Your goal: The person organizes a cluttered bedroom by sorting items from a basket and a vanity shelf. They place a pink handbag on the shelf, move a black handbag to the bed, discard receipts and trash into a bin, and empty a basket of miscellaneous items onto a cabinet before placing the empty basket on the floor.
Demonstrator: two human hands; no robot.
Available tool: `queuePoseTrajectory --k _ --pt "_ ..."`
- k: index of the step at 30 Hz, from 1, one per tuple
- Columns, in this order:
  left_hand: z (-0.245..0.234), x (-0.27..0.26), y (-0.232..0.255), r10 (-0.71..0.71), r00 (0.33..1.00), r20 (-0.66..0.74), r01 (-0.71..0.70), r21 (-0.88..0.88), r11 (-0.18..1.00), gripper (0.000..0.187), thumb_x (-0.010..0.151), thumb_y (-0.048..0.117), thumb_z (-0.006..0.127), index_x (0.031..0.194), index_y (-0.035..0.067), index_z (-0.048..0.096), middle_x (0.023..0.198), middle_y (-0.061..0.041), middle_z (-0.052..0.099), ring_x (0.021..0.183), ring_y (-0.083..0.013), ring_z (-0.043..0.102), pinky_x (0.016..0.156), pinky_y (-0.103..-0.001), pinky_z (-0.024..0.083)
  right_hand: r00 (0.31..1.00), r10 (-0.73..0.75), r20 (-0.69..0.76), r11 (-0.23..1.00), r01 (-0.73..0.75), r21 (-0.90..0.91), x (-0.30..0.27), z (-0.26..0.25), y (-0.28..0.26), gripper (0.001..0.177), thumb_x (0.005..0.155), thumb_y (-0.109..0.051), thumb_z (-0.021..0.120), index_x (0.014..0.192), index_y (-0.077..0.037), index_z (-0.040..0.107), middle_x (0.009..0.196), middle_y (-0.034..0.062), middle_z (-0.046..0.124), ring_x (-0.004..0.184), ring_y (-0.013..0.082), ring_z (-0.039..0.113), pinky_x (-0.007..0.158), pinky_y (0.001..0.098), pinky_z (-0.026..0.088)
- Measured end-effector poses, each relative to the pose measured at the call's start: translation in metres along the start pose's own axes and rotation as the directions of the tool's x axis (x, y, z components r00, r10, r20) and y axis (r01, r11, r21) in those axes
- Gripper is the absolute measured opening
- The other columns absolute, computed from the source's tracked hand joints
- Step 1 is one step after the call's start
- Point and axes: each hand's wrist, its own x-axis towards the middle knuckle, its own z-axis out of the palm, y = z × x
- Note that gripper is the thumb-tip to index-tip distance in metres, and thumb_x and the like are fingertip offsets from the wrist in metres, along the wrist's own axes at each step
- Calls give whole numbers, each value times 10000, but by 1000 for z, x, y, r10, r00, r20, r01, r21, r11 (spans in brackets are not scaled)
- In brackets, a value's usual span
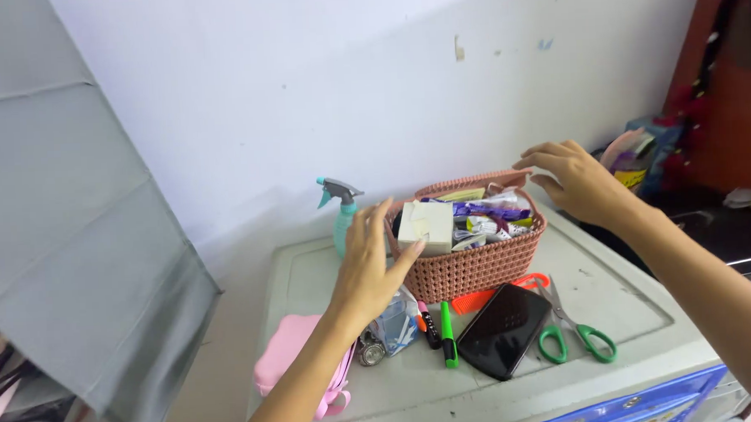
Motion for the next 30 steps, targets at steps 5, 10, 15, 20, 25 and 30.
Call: queuePoseTrajectory --k 5,10,15,20,25,30 --pt "46 43 -15 -20 997 76 23 -38 999 859 890 509 730 1502 8 394 1464 -256 444 1340 -434 495 1082 -494 437 986 -99 132 994 93 52 34 50 49 375 778 -78 721 1150 -131 735 1298 71 665 1226 317 565 1043 444 464" --pt "61 64 -2 -233 947 222 203 150 968 967 744 607 793 1487 104 433 1454 -243 426 1266 -451 532 943 -514 521 950 -130 285 991 113 74 75 94 65 564 766 -102 739 1312 -163 610 1311 83 655 1198 326 576 1002 459 472" --pt "72 73 13 -352 893 281 302 205 931 948 709 457 808 1501 101 427 1399 -244 445 1237 -428 566 911 -509 560 783 84 616 996 -55 -66 91 124 91 386 887 -241 709 1259 -201 613 1093 58 758 1049 277 715 888 444 562" --pt "77 80 27 -426 891 158 388 221 895 910 648 369 786 1470 129 479 1410 -154 482 1089 -368 668 868 -462 585 865 159 476 979 -76 -189 102 106 126 286 1013 -248 524 1278 -246 634 958 39 806 886 253 792 838 431 592" --pt "37 89 19 -236 965 -114 257 239 936 783 672 332 782 1398 137 563 1281 -150 598 1066 -327 689 839 -441 584 983 122 135 972 -91 -217 106 45 145 375 1022 -308 549 1366 -174 619 1016 142 761 874 366 736 777 493 569" --pt "-17 59 -24 -391 915 -94 400 314 861 693 708 356 744 1365 209 582 1279 -154 601 1089 -335 667 820 -439 574 882 445 153 875 -391 -287 80 16 165 339 1066 -219 511 1361 -130 652 948 161 780 827 342 756 787 451 591"
